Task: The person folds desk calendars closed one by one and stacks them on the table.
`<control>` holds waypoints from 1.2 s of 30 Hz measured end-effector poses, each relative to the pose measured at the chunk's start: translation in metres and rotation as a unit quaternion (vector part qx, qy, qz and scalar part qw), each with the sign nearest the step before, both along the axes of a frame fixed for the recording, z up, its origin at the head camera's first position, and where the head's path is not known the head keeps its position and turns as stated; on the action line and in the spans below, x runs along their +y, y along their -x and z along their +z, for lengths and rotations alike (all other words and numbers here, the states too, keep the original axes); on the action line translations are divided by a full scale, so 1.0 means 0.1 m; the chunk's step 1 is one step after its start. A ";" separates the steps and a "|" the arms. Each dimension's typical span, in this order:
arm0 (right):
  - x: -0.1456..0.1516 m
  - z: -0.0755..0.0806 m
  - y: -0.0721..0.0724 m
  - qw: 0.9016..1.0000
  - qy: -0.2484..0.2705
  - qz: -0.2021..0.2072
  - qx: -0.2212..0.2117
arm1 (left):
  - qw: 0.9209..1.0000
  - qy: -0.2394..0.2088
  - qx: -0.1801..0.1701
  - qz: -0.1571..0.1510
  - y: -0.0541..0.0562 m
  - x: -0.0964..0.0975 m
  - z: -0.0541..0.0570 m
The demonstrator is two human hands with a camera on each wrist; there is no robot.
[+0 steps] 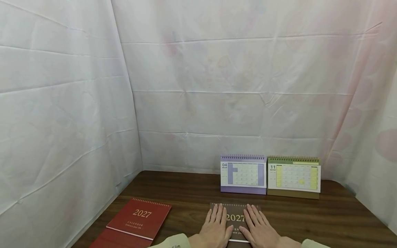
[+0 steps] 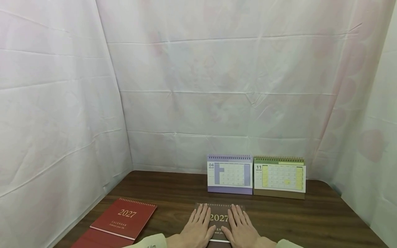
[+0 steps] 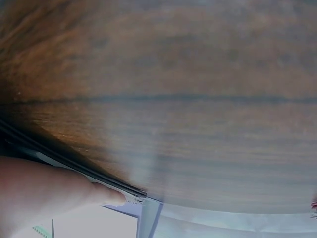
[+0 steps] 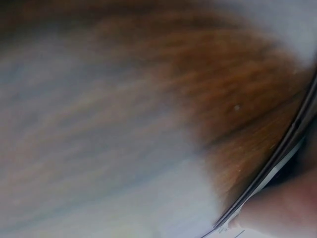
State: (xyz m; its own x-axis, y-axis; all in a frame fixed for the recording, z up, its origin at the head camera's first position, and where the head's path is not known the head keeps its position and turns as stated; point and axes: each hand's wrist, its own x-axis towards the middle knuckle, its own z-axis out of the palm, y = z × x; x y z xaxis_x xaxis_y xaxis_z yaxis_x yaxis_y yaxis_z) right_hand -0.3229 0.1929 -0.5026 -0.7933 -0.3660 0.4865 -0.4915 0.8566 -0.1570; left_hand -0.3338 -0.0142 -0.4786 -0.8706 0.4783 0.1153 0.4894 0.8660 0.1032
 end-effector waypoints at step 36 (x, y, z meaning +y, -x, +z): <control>0.06 0.39 0.00 0.982 0.008 0.020 -0.187 | 0.999 -0.020 -0.046 -0.009 -0.01 -0.06 0.25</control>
